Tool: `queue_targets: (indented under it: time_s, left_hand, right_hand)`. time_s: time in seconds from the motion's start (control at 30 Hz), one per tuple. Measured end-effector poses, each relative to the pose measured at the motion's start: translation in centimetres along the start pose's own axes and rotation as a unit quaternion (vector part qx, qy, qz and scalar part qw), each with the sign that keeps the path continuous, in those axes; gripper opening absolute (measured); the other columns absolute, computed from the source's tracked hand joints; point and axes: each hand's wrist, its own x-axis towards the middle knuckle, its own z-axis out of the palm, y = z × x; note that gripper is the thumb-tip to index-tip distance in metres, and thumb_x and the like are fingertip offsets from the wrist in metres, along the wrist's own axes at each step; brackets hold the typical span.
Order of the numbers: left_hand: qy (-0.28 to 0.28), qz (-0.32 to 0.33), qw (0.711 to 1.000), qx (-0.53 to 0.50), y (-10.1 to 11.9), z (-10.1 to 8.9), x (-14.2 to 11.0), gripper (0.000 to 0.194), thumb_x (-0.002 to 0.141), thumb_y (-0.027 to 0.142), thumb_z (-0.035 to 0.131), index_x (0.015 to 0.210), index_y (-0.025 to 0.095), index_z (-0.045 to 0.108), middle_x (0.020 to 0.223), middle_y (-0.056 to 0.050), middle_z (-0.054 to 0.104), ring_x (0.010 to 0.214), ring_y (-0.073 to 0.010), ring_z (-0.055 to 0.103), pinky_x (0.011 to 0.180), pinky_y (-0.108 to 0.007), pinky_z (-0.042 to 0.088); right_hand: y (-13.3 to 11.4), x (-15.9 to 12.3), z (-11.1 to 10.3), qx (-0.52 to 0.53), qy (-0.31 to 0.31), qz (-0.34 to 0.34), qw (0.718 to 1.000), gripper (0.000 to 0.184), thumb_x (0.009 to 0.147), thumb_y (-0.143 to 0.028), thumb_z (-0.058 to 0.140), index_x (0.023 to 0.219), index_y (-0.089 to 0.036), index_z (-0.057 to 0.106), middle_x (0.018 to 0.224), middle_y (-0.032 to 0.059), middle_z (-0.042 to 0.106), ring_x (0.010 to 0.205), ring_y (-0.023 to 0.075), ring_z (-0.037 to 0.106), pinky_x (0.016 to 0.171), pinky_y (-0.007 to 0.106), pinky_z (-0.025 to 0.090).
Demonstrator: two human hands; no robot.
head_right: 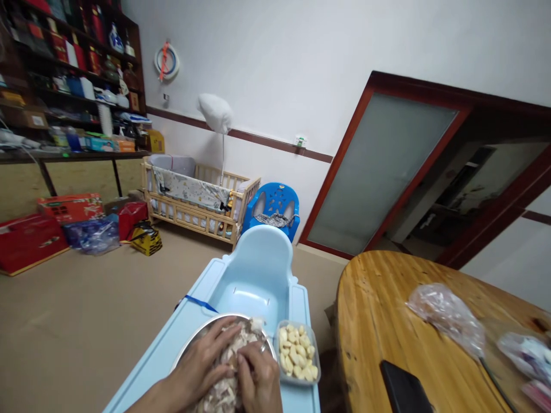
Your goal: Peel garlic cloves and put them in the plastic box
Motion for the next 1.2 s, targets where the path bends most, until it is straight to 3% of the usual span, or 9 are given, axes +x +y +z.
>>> queue_targets:
  time_s: [0.17,0.33,0.43,0.5,0.63,0.8,0.93,1.07,1.2]
  left_hand:
    - [-0.057,-0.033,0.998,0.013,-1.3,0.4,-0.1,0.077,0.066,0.003,0.060,0.134,0.027,0.034,0.130,-0.009,0.052,0.118,-0.0263,0.048,0.098,-0.044,0.039]
    - [-0.041,-0.016,0.999,0.027,-2.3,1.1,-0.5,0.073,0.069,0.009,0.063,0.133,0.029,0.035,0.132,-0.008,0.051,0.120,-0.0266,0.046,0.099,-0.045,0.038]
    - [-0.038,-0.004,0.999,0.025,-2.4,1.2,-0.5,0.074,0.069,0.011,0.065,0.134,0.031,0.035,0.129,-0.007,0.054,0.117,-0.0267,0.048,0.097,-0.043,0.040]
    - [-0.033,0.001,0.999,0.023,-2.5,1.3,-0.4,0.075,0.069,0.012,0.066,0.134,0.031,0.034,0.127,-0.007,0.055,0.115,-0.0272,0.050,0.096,-0.043,0.042]
    - [-0.027,0.002,1.000,0.017,-2.5,1.5,-0.5,0.080,0.068,0.008,0.066,0.135,0.034,0.031,0.127,-0.006,0.056,0.115,-0.0271,0.050,0.095,-0.043,0.042]
    - [-0.014,0.014,1.000,0.011,-2.6,1.6,-0.7,0.075,0.073,0.012,0.063,0.136,0.033,0.029,0.127,-0.006,0.055,0.115,-0.0266,0.050,0.095,-0.041,0.043]
    - [-0.002,0.016,1.000,0.012,-2.8,1.9,-0.8,0.069,0.077,0.016,0.060,0.136,0.032,0.029,0.125,-0.008,0.055,0.115,-0.0261,0.049,0.095,-0.041,0.042]
    - [0.007,0.015,1.000,0.016,-3.3,2.6,-1.1,0.068,0.077,0.016,0.059,0.136,0.031,0.030,0.125,-0.008,0.055,0.114,-0.0265,0.050,0.095,-0.042,0.042]
    - [0.018,0.023,0.999,0.014,-3.8,2.8,-1.2,0.069,0.076,0.014,0.059,0.136,0.031,0.030,0.129,-0.008,0.053,0.116,-0.0267,0.049,0.095,-0.042,0.042]
  right_hand:
    - [0.3,-0.2,-0.1,0.006,0.002,0.003,1.000,0.012,0.083,-0.018,0.052,0.089,-0.020,0.062,0.081,0.0020,0.068,0.074,0.0142,0.063,0.069,0.021,0.047]
    - [1.5,0.3,-0.9,-0.027,0.037,0.041,0.998,0.018,0.085,-0.027,0.048,0.086,-0.020,0.065,0.086,0.0050,0.068,0.079,0.0170,0.064,0.072,0.024,0.049]
    - [2.4,1.7,-1.9,-0.099,0.047,0.079,0.991,0.025,0.087,-0.028,0.043,0.083,-0.019,0.066,0.085,0.0059,0.068,0.082,0.0188,0.064,0.074,0.027,0.049]
    - [3.0,2.9,-2.7,-0.180,-0.008,0.114,0.977,0.025,0.087,-0.023,0.041,0.086,-0.018,0.066,0.088,0.0066,0.068,0.084,0.0187,0.063,0.075,0.027,0.047]
    - [3.8,4.8,-3.7,-0.237,-0.083,0.122,0.960,0.024,0.081,-0.010,0.047,0.090,-0.018,0.068,0.090,0.0070,0.069,0.087,0.0201,0.062,0.076,0.028,0.044]
    - [4.5,6.2,-3.5,-0.314,-0.208,0.106,0.920,0.036,0.072,0.002,0.053,0.093,-0.024,0.069,0.094,0.0070,0.070,0.095,0.0262,0.059,0.081,0.040,0.037]
    - [4.9,7.4,-2.8,-0.370,-0.311,0.099,0.870,0.021,0.078,-0.007,0.058,0.092,-0.020,0.068,0.091,0.0085,0.068,0.097,0.0278,0.057,0.088,0.051,0.033]
    - [5.4,8.6,-2.5,-0.395,-0.398,0.099,0.822,0.027,0.087,-0.028,0.053,0.111,-0.017,0.054,0.112,0.0058,0.057,0.095,0.0193,0.058,0.080,0.041,0.048]
    - [5.8,9.3,-1.9,-0.408,-0.440,0.117,0.791,0.028,0.087,-0.029,0.053,0.113,-0.017,0.052,0.114,0.0060,0.056,0.094,0.0185,0.059,0.078,0.039,0.050]
